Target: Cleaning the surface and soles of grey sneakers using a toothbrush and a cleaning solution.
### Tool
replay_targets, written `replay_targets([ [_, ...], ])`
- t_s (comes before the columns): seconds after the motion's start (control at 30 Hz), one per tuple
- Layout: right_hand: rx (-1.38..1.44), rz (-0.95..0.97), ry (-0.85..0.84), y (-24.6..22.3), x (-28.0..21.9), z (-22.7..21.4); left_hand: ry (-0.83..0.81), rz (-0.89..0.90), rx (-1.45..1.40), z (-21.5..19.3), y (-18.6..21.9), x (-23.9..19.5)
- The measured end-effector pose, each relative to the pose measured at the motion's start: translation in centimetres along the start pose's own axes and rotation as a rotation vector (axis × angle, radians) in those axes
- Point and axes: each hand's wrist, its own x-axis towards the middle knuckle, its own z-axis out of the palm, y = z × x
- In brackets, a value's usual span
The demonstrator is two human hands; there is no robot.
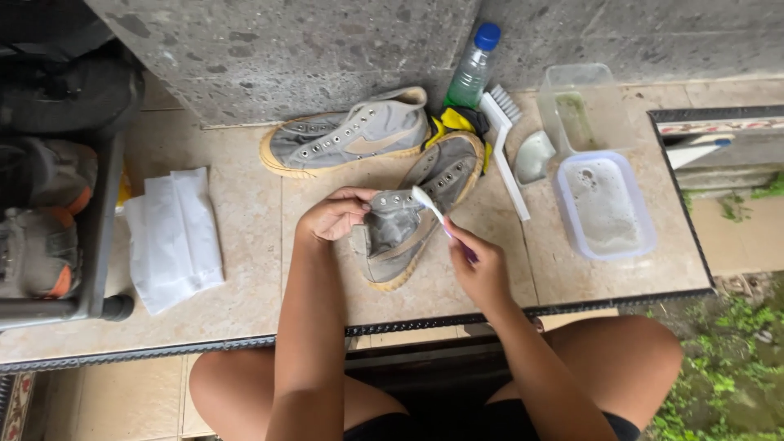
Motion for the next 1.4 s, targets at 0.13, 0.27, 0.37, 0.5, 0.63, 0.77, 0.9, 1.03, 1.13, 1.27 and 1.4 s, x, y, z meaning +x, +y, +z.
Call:
replay_targets([
  [0.13, 0.006, -0.008, -0.033, -0.2, -0.3, 1.9, -0.008, -0.050, -0.010, -0.1, 1.0, 0.0],
  [0.27, -0.038, -0.037, -0.031, -0.2, 0.6, 0.7, -0.021, -0.031, -0.010, -4.0, -0.8, 1.5],
  [0.37, -0.035, -0.074, -0.020, -1.4, 0.4, 1.8, -0.056, -0.042, -0.026, -4.0, -1.7, 1.5],
  [0.5, -0.029, -0.069, -0.064, -1.6, 0.2, 0.7, -0.076, -0.013, 0.011, -4.0, -1.5, 1.9],
  [0.63, -0.082, -0.137, -0.010, -2.7, 1.1, 1.6, -0.085, 0.009, 0.014, -5.5, -3.1, 2.9],
  [0.77, -0.185, -0.182, -0.056, -3.4, 1.5, 1.1, -0.064, 0.034, 0.030, -6.0, -2.7, 3.1],
  [0.9, -0.341, -0.235, -0.014, -2.8, 2.4, 0.9, -0.072, 0.060, 0.025, -3.0, -1.8, 2.7],
  [1.03, -0.401, -0.283, -0.062, -3.9, 1.9, 0.8, -0.069, 0.054, 0.035, -2.3, -1.7, 2.0],
  [1.13, -0.324, -0.228, -0.037, -3.5, 2.3, -0.3, -0.117, 0.077, 0.051, -2.5, -1.8, 2.4],
  [1.27, -0.339, -0.239, -0.017, -3.8, 1.9, 0.6, -0.157, 0.057, 0.025, -2.3, -2.0, 2.5],
  [1.4, -0.344, -0.197, 0.004, -3.1, 1.6, -1.0, -0.197, 0.039, 0.018, -0.7, -1.1, 2.2],
])
